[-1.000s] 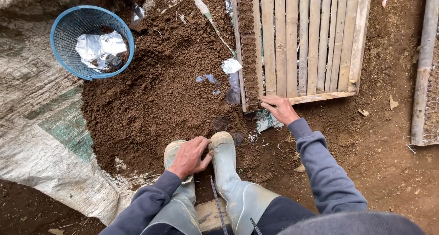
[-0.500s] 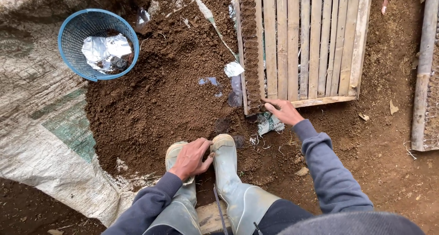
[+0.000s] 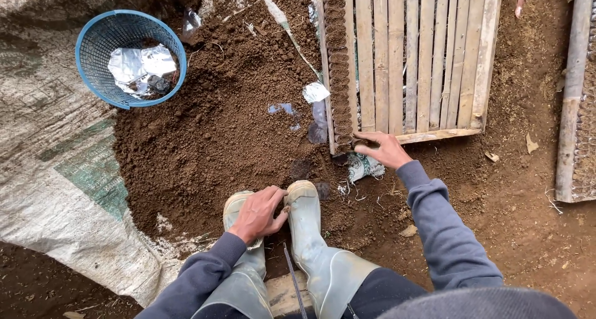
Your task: The person sits on the ground and repeatedly scoops small amounts of dark soil or manure from a pile. They roll the material into small, round patties by hand and place each finished patty into a wooden slatted tray to the right.
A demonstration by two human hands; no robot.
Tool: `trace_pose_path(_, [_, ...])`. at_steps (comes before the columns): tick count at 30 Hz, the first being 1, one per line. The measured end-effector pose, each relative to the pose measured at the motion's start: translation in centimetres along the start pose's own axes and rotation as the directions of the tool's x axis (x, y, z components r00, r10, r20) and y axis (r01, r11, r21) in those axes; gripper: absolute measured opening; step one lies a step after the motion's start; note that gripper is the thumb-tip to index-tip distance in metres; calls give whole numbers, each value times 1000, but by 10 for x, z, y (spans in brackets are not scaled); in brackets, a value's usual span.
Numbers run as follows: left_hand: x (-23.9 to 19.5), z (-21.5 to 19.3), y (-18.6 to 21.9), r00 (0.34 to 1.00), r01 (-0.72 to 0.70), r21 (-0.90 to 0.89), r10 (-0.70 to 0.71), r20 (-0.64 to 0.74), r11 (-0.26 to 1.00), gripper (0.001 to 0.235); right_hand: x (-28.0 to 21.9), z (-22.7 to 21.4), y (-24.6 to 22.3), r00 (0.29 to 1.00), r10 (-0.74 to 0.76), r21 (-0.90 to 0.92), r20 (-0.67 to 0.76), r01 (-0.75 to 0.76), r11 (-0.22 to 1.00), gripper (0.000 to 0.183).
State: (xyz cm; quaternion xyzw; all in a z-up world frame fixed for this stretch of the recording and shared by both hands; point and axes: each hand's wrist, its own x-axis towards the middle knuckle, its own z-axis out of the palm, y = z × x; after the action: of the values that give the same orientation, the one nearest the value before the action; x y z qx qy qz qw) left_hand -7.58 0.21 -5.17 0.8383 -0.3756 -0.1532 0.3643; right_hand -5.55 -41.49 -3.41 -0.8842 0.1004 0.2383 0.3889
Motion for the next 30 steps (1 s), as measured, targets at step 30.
trace_pose_path(30, [2, -15, 7, 989, 145, -173, -138, 56, 974, 45, -2, 0, 3, 998, 16, 166, -59, -6, 986, 33])
